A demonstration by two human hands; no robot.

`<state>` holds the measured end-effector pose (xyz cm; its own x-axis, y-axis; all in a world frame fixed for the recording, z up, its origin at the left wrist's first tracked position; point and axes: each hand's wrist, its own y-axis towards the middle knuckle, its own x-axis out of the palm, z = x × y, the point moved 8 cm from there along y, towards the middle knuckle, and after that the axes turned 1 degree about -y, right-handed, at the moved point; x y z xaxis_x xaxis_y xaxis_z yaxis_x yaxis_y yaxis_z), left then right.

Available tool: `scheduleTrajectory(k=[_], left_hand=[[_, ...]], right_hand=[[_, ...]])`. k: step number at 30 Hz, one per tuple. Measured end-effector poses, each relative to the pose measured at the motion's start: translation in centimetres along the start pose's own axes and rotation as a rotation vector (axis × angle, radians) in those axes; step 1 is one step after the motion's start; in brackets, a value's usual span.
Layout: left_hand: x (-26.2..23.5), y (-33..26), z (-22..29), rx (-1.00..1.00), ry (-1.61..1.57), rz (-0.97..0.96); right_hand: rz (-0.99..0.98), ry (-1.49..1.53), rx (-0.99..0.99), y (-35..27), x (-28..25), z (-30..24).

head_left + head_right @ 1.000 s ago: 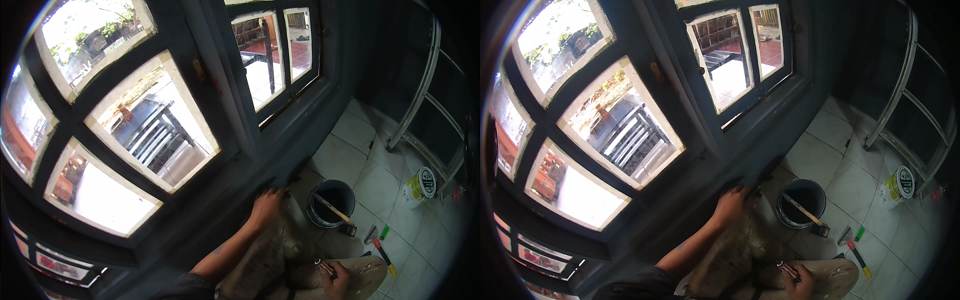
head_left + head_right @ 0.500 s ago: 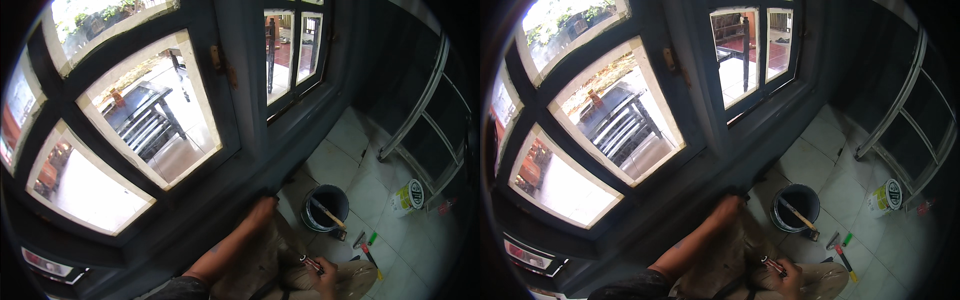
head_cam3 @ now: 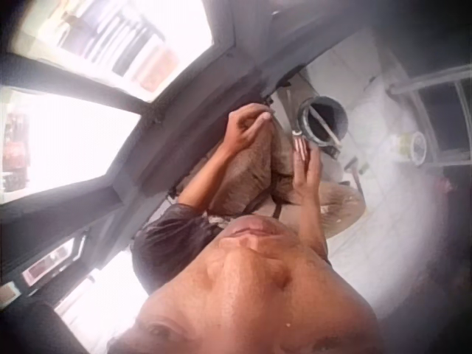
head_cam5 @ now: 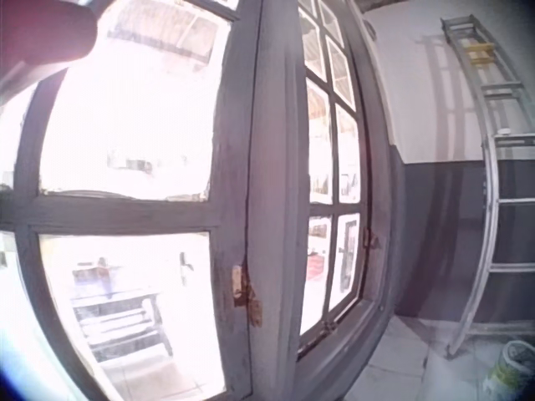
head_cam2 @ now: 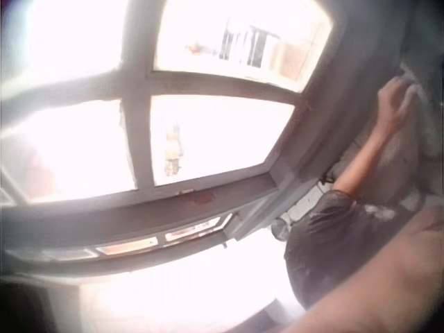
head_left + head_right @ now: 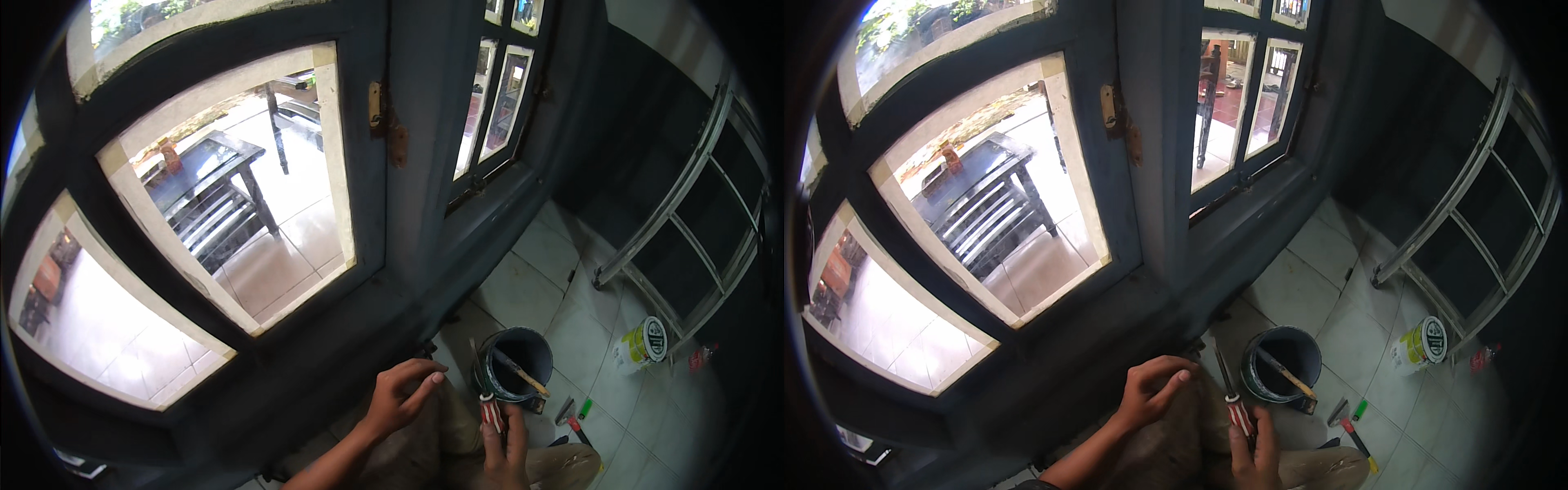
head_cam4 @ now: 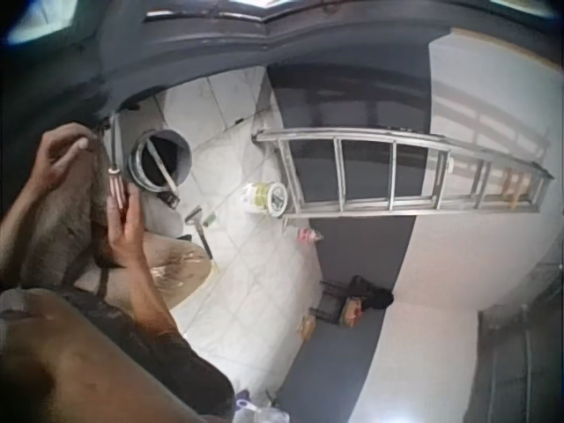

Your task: The person uses a screwdriver to loosen and remove screws from a door hinge, then uses pliers to pull out the hinge pin. The person works on the hinge area of a dark-colored door with glass panels.

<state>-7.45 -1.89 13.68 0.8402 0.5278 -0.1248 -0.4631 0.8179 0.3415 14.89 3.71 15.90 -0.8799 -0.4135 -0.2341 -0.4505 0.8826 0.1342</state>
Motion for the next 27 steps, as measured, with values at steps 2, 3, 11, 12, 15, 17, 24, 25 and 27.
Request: scheduleTrajectory(k=[2, 3, 11, 12, 15, 17, 24, 25, 27], left_hand=[[-1.1, 1.3, 2.6, 0.002, -0.284, 0.024], [-1.3, 2.6, 4.2, 0.037, -0.36, 0.059], [-5.1, 13.5, 11.1, 0.05, -0.79, 0.174], [-5.3, 14.6, 11.2, 0.064, -0.857, 0.154], [-5.3, 17.0, 12.3, 0.067, -0.83, 0.192], [-5.6, 18.2, 12.7, 0.111, -0.737, 0.256], [-7.1, 19.3, 14.4, 0.147, -0.531, 0.402], [-7.5, 19.3, 14.0, 0.161, -0.451, 0.41], [-7.7, 19.4, 13.9, 0.175, -0.413, 0.412]], right_hand=[[0.003, 0.202, -0.065, 2.5, 2.4, -1.9], [-0.065, 0.188, -0.141, 4.0, 3.7, -3.7], [-0.065, -0.034, -0.503, 12.1, 8.2, -16.3], [-0.03, -0.059, -0.531, 12.7, 7.7, -17.2], [0.036, -0.076, -0.591, 15.0, 6.3, -18.8], [-0.007, -0.034, -0.558, 16.1, 6.0, -20.2], [-0.052, 0.032, -0.488, 17.9, 6.4, -22.6], [-0.056, 0.014, -0.509, 18.0, 6.5, -22.8], [-0.063, -0.023, -0.547, 18.2, 6.6, -23.1]])
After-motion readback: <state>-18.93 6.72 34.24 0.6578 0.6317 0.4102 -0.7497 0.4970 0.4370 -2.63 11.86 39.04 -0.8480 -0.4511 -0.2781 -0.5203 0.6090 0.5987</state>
